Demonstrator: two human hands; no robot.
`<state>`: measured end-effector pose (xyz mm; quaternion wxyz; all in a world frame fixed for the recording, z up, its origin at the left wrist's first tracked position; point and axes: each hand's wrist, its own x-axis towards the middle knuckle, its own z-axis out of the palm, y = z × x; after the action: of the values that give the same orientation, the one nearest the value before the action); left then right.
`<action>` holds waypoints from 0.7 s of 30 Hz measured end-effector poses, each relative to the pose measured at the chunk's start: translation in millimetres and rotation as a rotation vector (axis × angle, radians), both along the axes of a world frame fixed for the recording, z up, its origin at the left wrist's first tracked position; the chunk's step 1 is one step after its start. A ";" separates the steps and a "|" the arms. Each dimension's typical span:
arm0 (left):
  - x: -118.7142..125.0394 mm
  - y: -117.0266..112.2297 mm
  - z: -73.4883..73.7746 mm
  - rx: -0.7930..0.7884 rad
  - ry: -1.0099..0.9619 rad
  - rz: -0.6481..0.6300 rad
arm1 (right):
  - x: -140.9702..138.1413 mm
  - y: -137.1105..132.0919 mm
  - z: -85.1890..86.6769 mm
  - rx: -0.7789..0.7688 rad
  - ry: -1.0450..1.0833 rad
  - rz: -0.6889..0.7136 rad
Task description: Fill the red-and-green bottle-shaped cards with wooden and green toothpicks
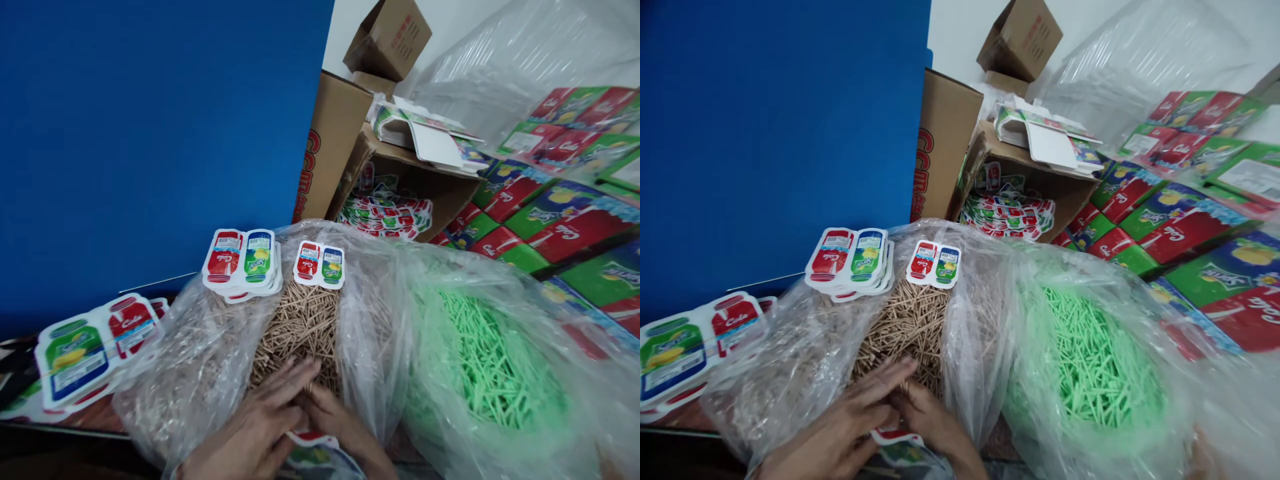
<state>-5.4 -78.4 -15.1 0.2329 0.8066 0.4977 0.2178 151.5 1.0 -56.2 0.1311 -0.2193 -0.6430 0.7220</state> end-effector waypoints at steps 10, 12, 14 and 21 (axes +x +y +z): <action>-1.1 0.8 4.8 -0.150 -0.074 -0.014 | 6.2 0.8 -7.6 0.148 -0.075 -0.034; -9.6 -3.2 5.9 -0.171 -0.240 0.091 | 9.3 0.6 -3.4 0.146 -0.092 -0.066; -20.6 -9.5 4.7 -0.179 -0.425 0.247 | 12.5 0.2 2.9 0.135 -0.103 -0.106; -26.5 -30.0 -0.4 -0.421 -0.579 0.292 | 17.9 0.0 8.2 0.222 -0.050 -0.172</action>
<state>-31.9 -108.4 -15.4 0.4908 0.5670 0.5548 0.3604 169.5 1.0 -47.9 0.1997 -0.2756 -0.7009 0.6268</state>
